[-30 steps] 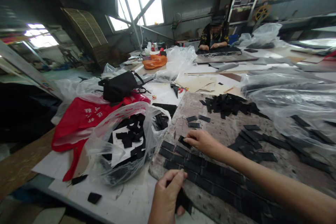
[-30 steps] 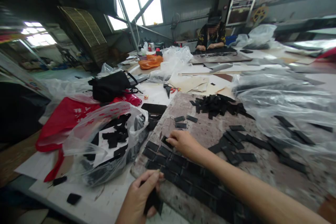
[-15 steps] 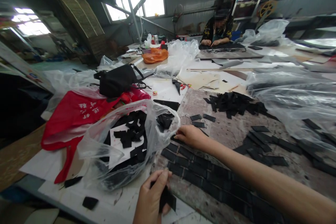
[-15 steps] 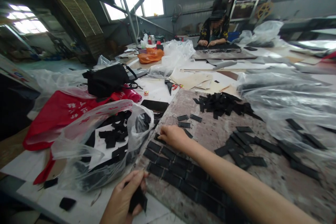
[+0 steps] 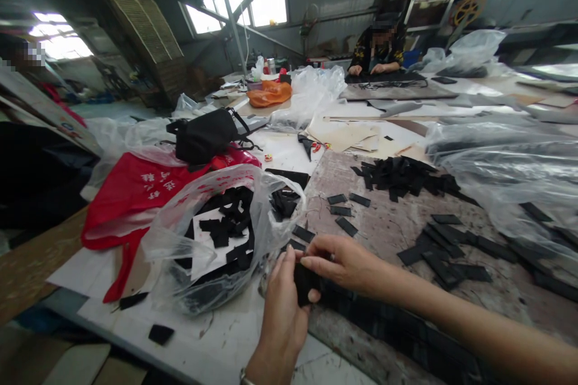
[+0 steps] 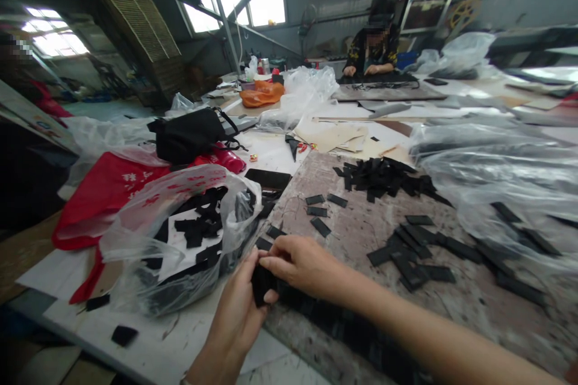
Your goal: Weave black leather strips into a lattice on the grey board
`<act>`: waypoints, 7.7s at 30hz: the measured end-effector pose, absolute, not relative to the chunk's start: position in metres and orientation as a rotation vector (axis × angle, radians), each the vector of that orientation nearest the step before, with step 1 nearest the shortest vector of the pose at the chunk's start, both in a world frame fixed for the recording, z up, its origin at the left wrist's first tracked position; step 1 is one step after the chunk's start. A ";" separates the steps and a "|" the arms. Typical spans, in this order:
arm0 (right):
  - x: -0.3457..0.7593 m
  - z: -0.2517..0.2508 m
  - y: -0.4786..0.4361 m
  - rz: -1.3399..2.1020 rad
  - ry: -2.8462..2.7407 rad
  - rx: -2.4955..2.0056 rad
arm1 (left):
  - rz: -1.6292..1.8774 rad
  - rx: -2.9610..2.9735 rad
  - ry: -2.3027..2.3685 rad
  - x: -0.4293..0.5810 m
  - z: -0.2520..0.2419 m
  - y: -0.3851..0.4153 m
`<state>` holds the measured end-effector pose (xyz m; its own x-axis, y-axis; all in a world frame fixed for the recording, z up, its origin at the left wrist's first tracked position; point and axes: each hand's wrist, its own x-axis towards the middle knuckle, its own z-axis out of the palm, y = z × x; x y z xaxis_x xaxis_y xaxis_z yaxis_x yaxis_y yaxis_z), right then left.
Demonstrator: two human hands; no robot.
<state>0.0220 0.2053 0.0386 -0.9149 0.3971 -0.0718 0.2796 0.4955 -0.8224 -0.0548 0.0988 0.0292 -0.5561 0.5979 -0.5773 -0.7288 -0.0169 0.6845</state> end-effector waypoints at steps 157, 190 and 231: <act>0.062 0.020 0.238 0.534 -2.983 -0.654 | 1.486 -0.197 0.987 -0.029 0.008 0.075; 0.059 0.011 0.240 0.530 -2.825 -0.729 | 1.532 -0.369 1.028 -0.028 0.019 0.074; 0.149 0.005 0.231 0.163 -3.037 -0.490 | 1.578 -0.151 0.940 0.019 0.008 0.082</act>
